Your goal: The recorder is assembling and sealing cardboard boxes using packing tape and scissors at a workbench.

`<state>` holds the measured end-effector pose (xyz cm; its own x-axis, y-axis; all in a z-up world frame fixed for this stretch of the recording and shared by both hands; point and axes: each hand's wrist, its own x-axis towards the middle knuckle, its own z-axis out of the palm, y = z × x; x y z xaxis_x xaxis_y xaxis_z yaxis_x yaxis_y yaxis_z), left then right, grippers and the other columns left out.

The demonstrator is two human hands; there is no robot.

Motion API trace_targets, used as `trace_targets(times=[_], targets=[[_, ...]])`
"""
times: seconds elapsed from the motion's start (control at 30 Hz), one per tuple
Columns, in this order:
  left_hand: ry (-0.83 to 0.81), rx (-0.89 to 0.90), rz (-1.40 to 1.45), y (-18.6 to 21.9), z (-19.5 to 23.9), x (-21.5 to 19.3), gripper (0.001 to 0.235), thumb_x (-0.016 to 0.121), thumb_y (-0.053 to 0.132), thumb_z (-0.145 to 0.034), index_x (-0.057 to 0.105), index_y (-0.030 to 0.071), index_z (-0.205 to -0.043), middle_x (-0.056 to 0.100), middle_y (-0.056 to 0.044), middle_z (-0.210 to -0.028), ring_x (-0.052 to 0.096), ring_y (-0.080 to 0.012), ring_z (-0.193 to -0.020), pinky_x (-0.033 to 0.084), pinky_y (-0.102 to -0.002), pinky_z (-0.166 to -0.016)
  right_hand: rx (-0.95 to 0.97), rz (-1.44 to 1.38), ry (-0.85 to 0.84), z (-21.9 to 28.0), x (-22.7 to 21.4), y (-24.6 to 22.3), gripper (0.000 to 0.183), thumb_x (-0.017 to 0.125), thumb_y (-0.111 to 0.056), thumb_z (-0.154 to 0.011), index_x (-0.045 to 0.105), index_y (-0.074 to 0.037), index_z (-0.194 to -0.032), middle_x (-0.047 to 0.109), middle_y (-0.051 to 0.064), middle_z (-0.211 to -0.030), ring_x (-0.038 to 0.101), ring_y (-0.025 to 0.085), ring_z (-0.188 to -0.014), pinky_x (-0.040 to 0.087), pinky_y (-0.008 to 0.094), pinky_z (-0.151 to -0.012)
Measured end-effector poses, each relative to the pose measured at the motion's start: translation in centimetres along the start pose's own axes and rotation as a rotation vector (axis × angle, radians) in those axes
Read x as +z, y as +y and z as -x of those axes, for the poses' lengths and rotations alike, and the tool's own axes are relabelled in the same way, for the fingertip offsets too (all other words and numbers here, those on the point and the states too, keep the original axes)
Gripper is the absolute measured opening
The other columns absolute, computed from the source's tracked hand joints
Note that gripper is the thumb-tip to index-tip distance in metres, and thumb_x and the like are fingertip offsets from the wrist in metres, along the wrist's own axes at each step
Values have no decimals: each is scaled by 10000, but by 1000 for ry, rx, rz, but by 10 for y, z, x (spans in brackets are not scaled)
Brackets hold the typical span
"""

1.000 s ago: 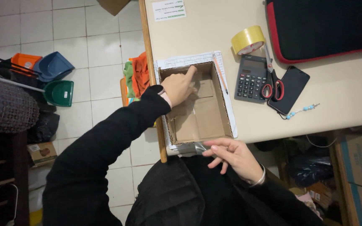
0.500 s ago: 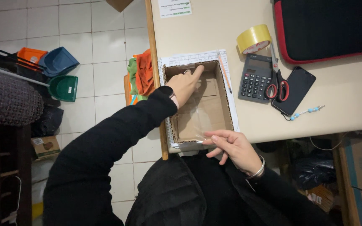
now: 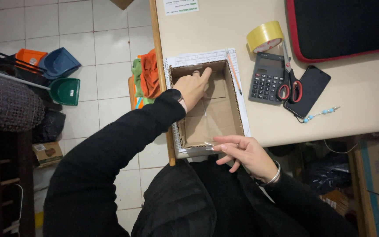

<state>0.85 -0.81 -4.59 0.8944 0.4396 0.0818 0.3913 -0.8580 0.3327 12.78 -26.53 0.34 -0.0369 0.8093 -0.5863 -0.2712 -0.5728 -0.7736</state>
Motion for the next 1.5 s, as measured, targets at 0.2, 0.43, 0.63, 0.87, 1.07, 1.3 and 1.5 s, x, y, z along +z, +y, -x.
trace_targets(times=[0.2, 0.43, 0.63, 0.87, 1.07, 1.3, 1.5], targets=[[-29, -24, -32, 1, -2, 3, 618, 827, 283, -820, 431, 20, -1216, 651, -239, -867, 695, -396, -709, 558, -456, -587, 28, 31, 6, 4, 2, -3, 484, 623, -241, -946, 628, -19, -1376, 781, 127, -1162, 785, 179, -840, 596, 253, -540], [-27, -11, -28, 6, -2, -4, 720, 868, 333, -738, 446, 7, -1222, 654, -237, -859, 694, -402, -711, 553, -464, -611, 35, 29, -7, 6, 2, 1, 491, 629, -255, -945, 625, -26, -1380, 783, 111, -1159, 776, 173, -837, 597, 250, -552], [-29, -17, -57, 2, -2, 5, 693, 865, 307, -759, 450, 5, -1224, 657, -220, -863, 697, -398, -718, 559, -457, -623, 39, 27, 0, 5, 4, -1, 501, 641, -255, -936, 623, -22, -1379, 786, 110, -1164, 786, 180, -852, 596, 254, -557], [10, -45, -51, 2, -1, 5, 615, 842, 270, -792, 460, 20, -1204, 652, -226, -879, 697, -392, -707, 556, -447, -578, 42, 29, -2, 4, 4, -1, 510, 635, -263, -936, 611, -30, -1389, 780, 107, -1175, 784, 181, -861, 602, 257, -566], [43, -10, -148, 3, -2, 8, 600, 814, 206, -798, 451, 17, -1237, 646, -224, -898, 716, -359, -724, 567, -422, -575, 34, 31, -10, 0, 3, 0, 517, 635, -259, -940, 600, -30, -1402, 774, 118, -1190, 783, 182, -865, 604, 259, -571], [-11, -106, -399, 11, -4, 5, 527, 775, 237, -790, 477, 58, -1186, 667, -160, -920, 738, -341, -762, 595, -520, -621, 44, 16, -12, -2, 1, 5, 528, 637, -253, -938, 589, -21, -1409, 764, 119, -1192, 777, 180, -846, 605, 264, -557], [25, -115, -686, 10, -10, 17, 361, 714, 244, -875, 505, 50, -1096, 687, -139, -870, 748, -307, -765, 625, -545, -654, 32, 16, -29, -3, -1, 7, 531, 634, -253, -944, 584, -9, -1413, 769, 127, -1189, 778, 179, -830, 607, 265, -560]])
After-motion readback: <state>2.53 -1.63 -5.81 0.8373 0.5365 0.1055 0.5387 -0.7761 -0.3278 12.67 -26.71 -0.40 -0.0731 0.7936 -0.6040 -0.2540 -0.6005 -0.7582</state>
